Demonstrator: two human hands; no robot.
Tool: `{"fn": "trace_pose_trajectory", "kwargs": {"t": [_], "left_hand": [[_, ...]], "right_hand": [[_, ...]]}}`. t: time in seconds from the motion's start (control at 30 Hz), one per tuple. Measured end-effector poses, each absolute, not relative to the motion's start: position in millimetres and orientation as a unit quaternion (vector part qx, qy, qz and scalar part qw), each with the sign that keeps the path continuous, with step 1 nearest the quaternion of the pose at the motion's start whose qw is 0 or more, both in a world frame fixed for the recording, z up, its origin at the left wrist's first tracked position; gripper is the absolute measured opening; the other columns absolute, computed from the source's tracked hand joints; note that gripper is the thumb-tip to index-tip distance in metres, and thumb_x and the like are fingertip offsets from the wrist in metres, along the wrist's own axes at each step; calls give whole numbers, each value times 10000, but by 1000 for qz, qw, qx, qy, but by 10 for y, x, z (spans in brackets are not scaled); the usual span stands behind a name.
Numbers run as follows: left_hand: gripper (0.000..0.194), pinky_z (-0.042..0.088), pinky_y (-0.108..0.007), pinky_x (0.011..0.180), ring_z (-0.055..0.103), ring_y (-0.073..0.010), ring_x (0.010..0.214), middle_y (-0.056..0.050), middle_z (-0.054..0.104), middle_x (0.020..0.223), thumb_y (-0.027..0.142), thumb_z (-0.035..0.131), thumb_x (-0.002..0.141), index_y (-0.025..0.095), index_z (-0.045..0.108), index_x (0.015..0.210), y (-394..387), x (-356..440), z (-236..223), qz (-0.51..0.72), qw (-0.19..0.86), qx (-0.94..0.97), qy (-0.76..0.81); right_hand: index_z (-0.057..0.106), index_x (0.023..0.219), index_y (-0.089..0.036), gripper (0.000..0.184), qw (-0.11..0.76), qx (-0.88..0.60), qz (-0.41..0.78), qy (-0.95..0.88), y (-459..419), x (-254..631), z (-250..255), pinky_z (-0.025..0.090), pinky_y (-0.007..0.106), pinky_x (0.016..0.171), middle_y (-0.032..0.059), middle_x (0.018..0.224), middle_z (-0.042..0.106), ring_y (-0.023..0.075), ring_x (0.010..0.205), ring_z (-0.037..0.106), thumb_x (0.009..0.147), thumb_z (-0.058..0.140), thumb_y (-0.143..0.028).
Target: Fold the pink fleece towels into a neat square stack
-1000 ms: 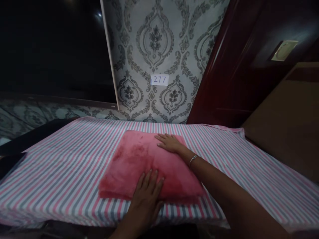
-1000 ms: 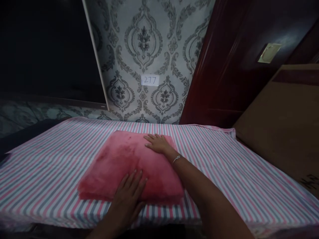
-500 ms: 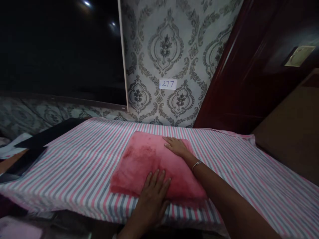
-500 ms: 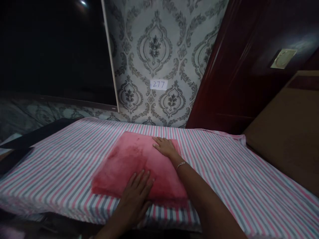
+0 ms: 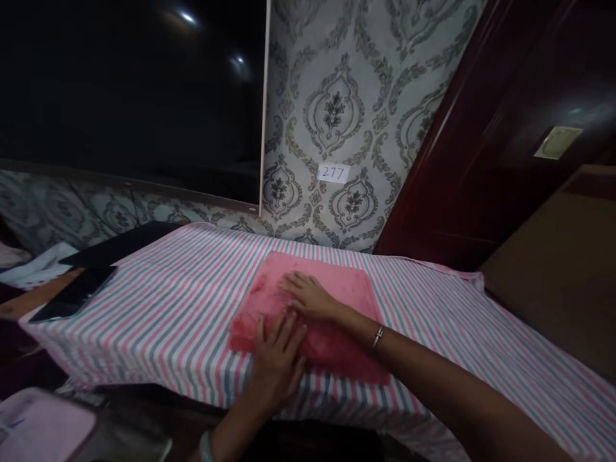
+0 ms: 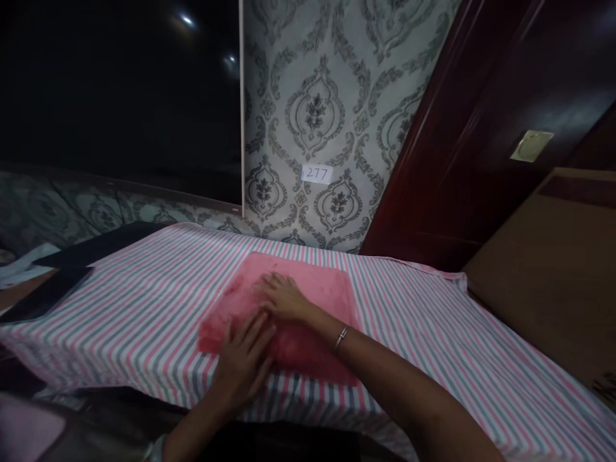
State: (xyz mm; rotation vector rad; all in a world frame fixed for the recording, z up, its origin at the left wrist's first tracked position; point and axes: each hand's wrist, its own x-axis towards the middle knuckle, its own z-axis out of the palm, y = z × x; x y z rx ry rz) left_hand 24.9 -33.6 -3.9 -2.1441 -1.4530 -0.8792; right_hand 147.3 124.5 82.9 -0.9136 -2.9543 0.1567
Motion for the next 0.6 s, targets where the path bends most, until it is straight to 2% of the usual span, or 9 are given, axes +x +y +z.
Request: {"fn": "trace_pose_trajectory", "kwargs": {"t": [0.13,0.2,0.3,0.4,0.5,0.6], "left_hand": [[745,175,-639,1193,206,-408,1525,-139,262,1665,314,673,812,273,445,1521,-361,141,-214,-278,205,-762,-547],[793,187,-628,1195,172,-408,1536,-123,235,1676,299,681,800,291,407,1544,-362,140,-289,-267,202,-761,-556],[768,174,-609,1209,177,-388,1539,-109,252,1673,291,656,824,292,402,1549,-366,151,-318,-265,199,-762,-556],[747,170,-596,1213,189,-389,1535,-109,270,1667,308,644,835,282,413,1545,-369,151,-295,-272,202,-765,-548],[734,168,-582,1216,211,-391,1528,-99,300,1657,319,636,838,274,424,1540,-361,156,-297,-297,204,-757,-545],[738,158,-587,1219,227,-399,1521,-94,309,1654,288,632,824,272,434,1535,-347,175,-323,-312,203,-748,-550]], "right_hand": [[272,1601,-361,598,1,-281,46,-959,1303,1348,699,147,646,1199,32,1693,167,324,1554,89,1038,396,-522],[247,1606,-364,612,-5,-311,46,-949,1485,1310,668,128,684,1185,24,1695,155,343,1553,75,1038,367,-556],[211,1613,-371,621,-8,-361,53,-931,1811,1262,657,143,701,1172,13,1700,132,361,1547,88,1039,320,-581],[196,1614,-385,639,-9,-410,80,-909,2091,1232,657,212,673,1164,18,1698,151,367,1528,178,1028,308,-614],[217,1616,-370,643,-10,-442,105,-891,2281,1230,615,315,605,1135,64,1655,294,358,1450,358,1028,277,-625],[238,1613,-366,636,6,-441,105,-891,2382,1249,506,348,552,1120,68,1610,380,344,1399,426,1032,259,-624]]}}
